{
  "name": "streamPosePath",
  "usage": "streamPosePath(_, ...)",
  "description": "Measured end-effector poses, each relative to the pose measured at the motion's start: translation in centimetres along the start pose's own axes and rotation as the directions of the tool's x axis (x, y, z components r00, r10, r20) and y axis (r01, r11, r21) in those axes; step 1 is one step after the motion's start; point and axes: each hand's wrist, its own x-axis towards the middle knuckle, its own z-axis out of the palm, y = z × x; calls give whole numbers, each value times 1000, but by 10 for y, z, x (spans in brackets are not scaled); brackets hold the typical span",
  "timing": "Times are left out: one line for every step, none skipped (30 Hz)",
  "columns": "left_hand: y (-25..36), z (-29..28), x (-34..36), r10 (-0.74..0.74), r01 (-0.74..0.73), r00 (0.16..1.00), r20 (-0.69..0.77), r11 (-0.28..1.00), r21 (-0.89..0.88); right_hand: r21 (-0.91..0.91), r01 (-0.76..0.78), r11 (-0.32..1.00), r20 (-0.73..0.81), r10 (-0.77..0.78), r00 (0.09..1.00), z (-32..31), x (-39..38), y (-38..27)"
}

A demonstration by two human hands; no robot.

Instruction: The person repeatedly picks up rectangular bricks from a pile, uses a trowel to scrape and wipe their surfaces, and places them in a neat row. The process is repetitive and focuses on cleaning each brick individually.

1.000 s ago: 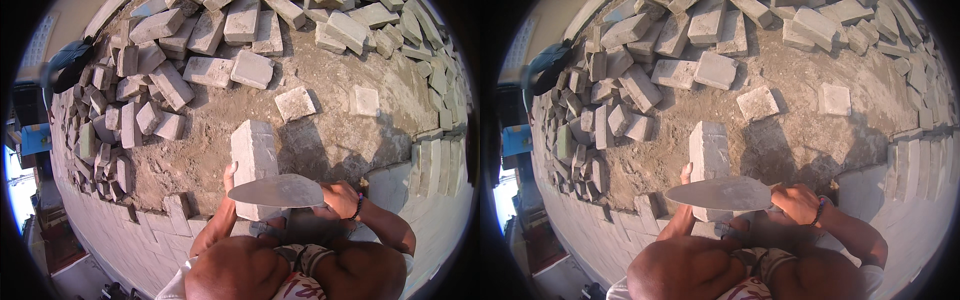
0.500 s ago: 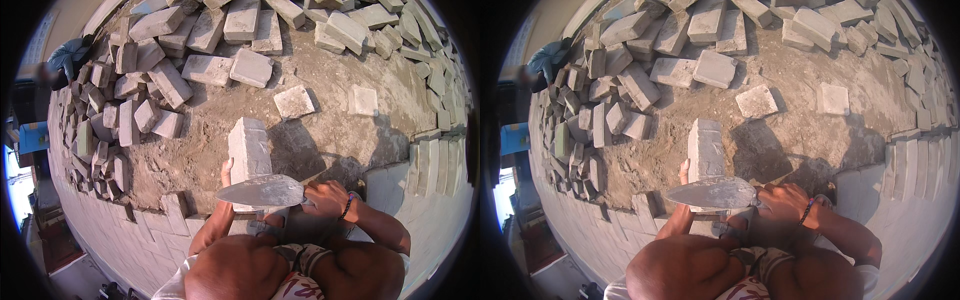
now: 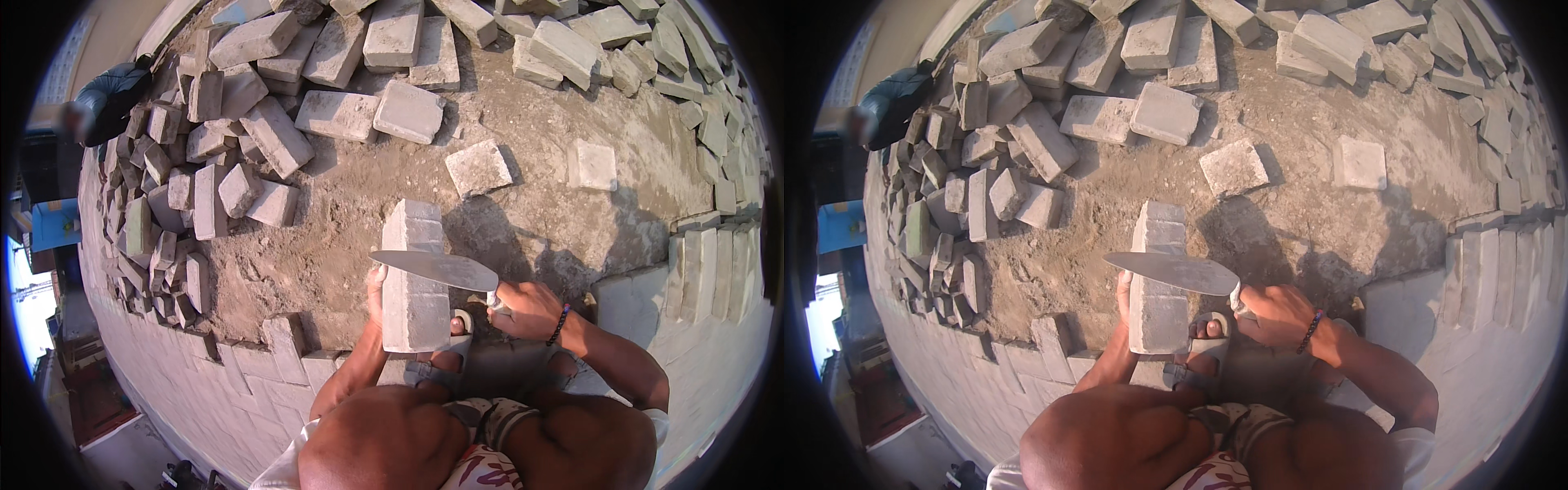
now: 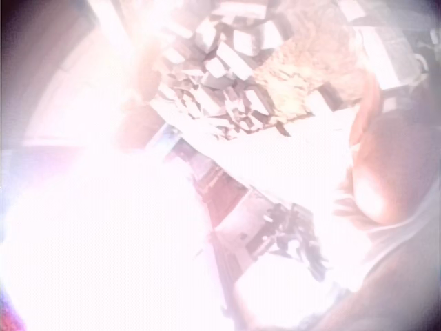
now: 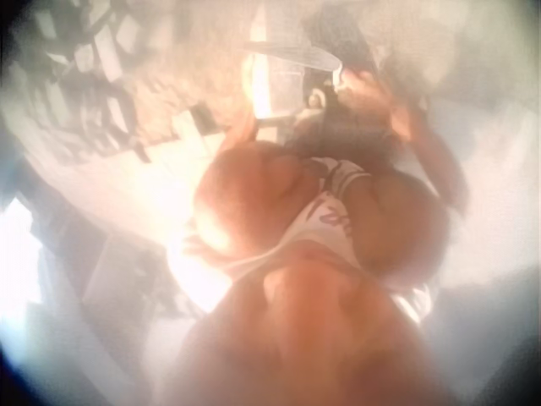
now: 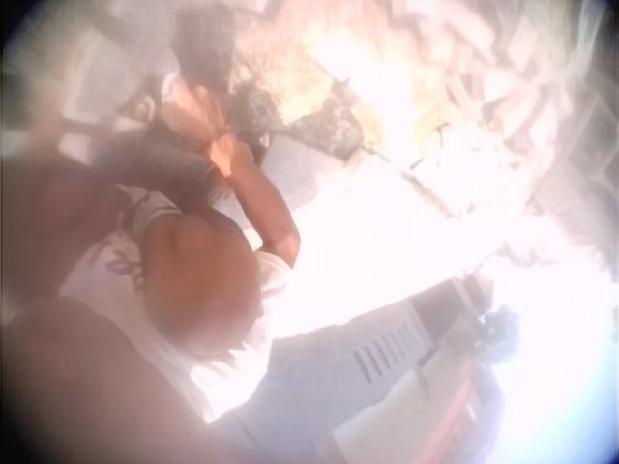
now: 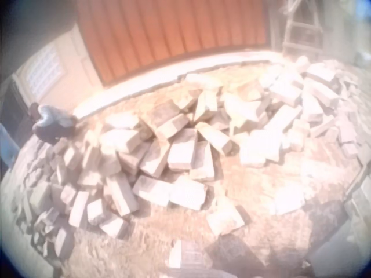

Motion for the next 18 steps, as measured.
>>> streamPosePath(0, -5, 4, 36, -34, 999, -35, 998, 51, -1, 126, 992, -4, -126, 992, 6, -8, -3)
streamPosePath(0, -11, 6, 73, -66, 995, -68, 993, 102, -16, 123, 992, 35, -123, 992, 7, -11, -2)
streamPosePath(-1, -19, 4, 43, -41, 998, -38, 997, 65, -7, 43, 999, 14, -43, 999, 6, -7, 1)
streamPosePath(-2, 11, -5, 1, -1, 1000, 0, 1000, 24, -2, -52, 999, -7, 52, 999, -1, -3, 9)
streamPosePath(-3, 27, -11, -33, 33, 999, 35, 999, -14, 9, -138, 990, -26, 138, 990, -6, 3, 16)
streamPosePath(-6, 25, -8, -44, 44, 999, 19, 999, 6, 9, -240, 971, -38, 240, 970, -8, 9, 26)
streamPosePath(-4, 14, -9, 4, -4, 1000, -15, 1000, 21, -26, -225, 974, -70, 223, 972, -15, 15, 17)
streamPosePath(-5, 3, -3, 41, -39, 998, -38, 999, 36, -31, -184, 982, -37, 183, 982, -19, 11, 9)
streamPosePath(-5, -8, 0, 78, -74, 995, -62, 996, 53, -34, -142, 989, -4, 142, 990, -17, 6, 2)
streamPosePath(-5, -2, 1, 47, -46, 998, -34, 998, 42, -16, -35, 999, 21, 35, 999, -12, -6, 3)
streamPosePath(-2, 8, -1, 28, -28, 1000, -14, 999, 31, 10, 84, 996, 49, -84, 995, -4, -17, 4)
streamPosePath(0, 17, -4, 10, -10, 1000, 7, 1000, 21, -23, 146, 989, 2, -146, 989, 3, -23, 3)
streamPosePath(1, 22, -6, 5, -6, 1000, 19, 1000, 20, -7, 133, 991, 20, -133, 991, 0, -23, 3)
streamPosePath(2, 26, -9, 1, -2, 1000, 31, 1000, 20, 10, 120, 993, 39, -120, 992, -4, -21, 3)
streamPosePath(2, 28, -10, -3, 2, 999, 42, 1000, 20, 28, 106, 994, 58, -108, 993, -7, -20, 2)
streamPosePath(2, 27, -10, 7, -7, 1000, 17, 1000, 25, 33, 103, 994, 69, -106, 992, -6, -21, 1)
streamPosePath(1, 25, -9, 17, -17, 1000, -8, 999, 31, 39, 101, 994, 80, -104, 991, -4, -24, 0)
streamPosePath(1, 22, -9, 28, -27, 999, -34, 999, 37, 45, 98, 994, 91, -102, 991, -3, -25, 0)
